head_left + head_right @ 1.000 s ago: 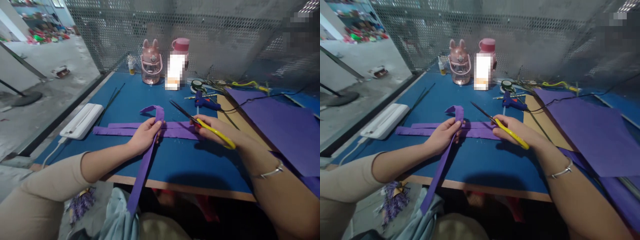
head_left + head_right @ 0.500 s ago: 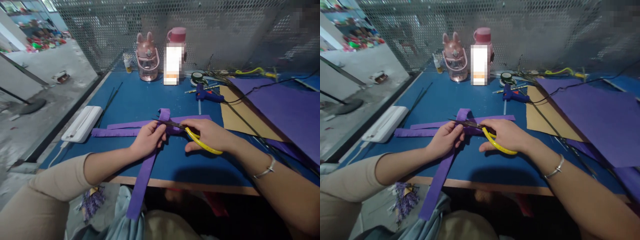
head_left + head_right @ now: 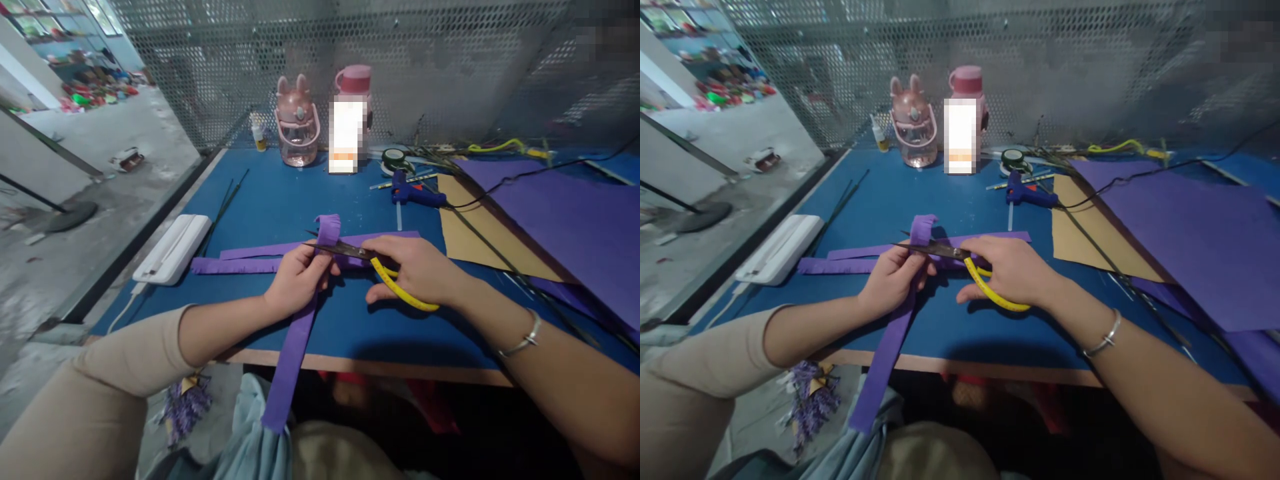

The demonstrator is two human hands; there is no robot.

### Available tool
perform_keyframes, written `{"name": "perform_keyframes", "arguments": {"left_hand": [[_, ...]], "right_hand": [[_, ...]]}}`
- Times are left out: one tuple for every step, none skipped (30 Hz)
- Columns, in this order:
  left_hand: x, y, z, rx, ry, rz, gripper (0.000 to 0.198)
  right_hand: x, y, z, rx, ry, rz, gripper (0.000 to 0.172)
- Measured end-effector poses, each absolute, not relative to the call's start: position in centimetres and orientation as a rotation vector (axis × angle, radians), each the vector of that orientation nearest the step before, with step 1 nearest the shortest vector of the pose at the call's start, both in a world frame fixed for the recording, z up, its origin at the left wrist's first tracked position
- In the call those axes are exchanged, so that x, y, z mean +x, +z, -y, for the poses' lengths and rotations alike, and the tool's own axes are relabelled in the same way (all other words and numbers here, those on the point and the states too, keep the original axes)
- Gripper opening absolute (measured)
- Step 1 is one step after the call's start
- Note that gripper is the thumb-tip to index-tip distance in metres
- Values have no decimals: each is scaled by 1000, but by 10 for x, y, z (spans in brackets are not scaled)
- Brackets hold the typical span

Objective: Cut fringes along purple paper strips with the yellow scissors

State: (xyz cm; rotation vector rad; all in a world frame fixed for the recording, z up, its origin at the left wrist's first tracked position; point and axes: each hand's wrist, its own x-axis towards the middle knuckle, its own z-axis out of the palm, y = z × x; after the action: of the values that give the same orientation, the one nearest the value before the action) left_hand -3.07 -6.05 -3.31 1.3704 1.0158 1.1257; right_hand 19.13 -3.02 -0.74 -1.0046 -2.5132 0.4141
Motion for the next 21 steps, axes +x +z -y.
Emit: {"name": "perform_keyframes", "arguments": {"left_hand": [[-31, -33, 60, 1375, 1123, -1020, 34], [-31, -33, 60, 1382, 1120, -1023, 34], [-31, -34, 60, 1391, 1118, -1027, 34], [-32, -34, 60, 1402, 1115, -1033, 34], [-32, -34, 60, 1413, 1113, -1038, 35], [-32, -34, 60, 1424, 1111, -1042, 36], [-33, -34, 60, 1434, 1107, -1044, 36], [-33, -34, 60, 1443, 1103, -1045, 36], [-33, -34, 60, 1449, 1098, -1044, 37], [-33, -34, 60, 1453, 1095, -1042, 37], [-33, -34, 61, 1456, 1093, -1039, 37], [-33, -34, 61, 1457, 1096, -1037, 37], [-33, -34, 61, 1458, 1101, -1036, 37], [-33, -35, 61, 1458, 1106, -1035, 37], [-33, -35, 61, 1458, 1109, -1033, 36], [-33, -35, 61, 1458, 1112, -1032, 36], [-33, -35, 61, 1458, 1110, -1030, 36], [-34, -36, 60, 1457, 1108, -1030, 36], [-34, -36, 60, 1456, 1103, -1029, 36], [-33, -36, 60, 1452, 1098, -1027, 36], [-33, -36, 59, 1444, 1092, -1020, 36]], "right_hand": [[191, -9, 29, -1005, 431, 2502, 73], [191, -10, 29, -1005, 453, 2492, 73], [191, -11, 28, -1003, 484, 2482, 73], [190, -12, 27, -995, 523, 2472, 72], [190, -12, 26, -982, 563, 2463, 71], [191, -13, 25, -966, 600, 2454, 70], [191, -13, 24, -948, 627, 2444, 69], [191, -14, 23, -931, 649, 2436, 68], [191, -15, 23, -916, 666, 2428, 66], [191, -15, 22, -908, 678, 2420, 65], [192, -16, 22, -909, 687, 2410, 63], [192, -17, 21, -918, 694, 2401, 61], [192, -18, 21, -930, 702, 2393, 59], [192, -19, 21, -942, 708, 2388, 57], [192, -20, 20, -954, 711, 2382, 55], [192, -21, 20, -965, 709, 2376, 52], [192, -22, 20, -973, 703, 2371, 50], [192, -23, 19, -978, 695, 2367, 48], [192, -24, 19, -983, 687, 2366, 47], [192, -25, 18, -988, 679, 2368, 45], [192, -26, 17, -990, 671, 2375, 43]]}}
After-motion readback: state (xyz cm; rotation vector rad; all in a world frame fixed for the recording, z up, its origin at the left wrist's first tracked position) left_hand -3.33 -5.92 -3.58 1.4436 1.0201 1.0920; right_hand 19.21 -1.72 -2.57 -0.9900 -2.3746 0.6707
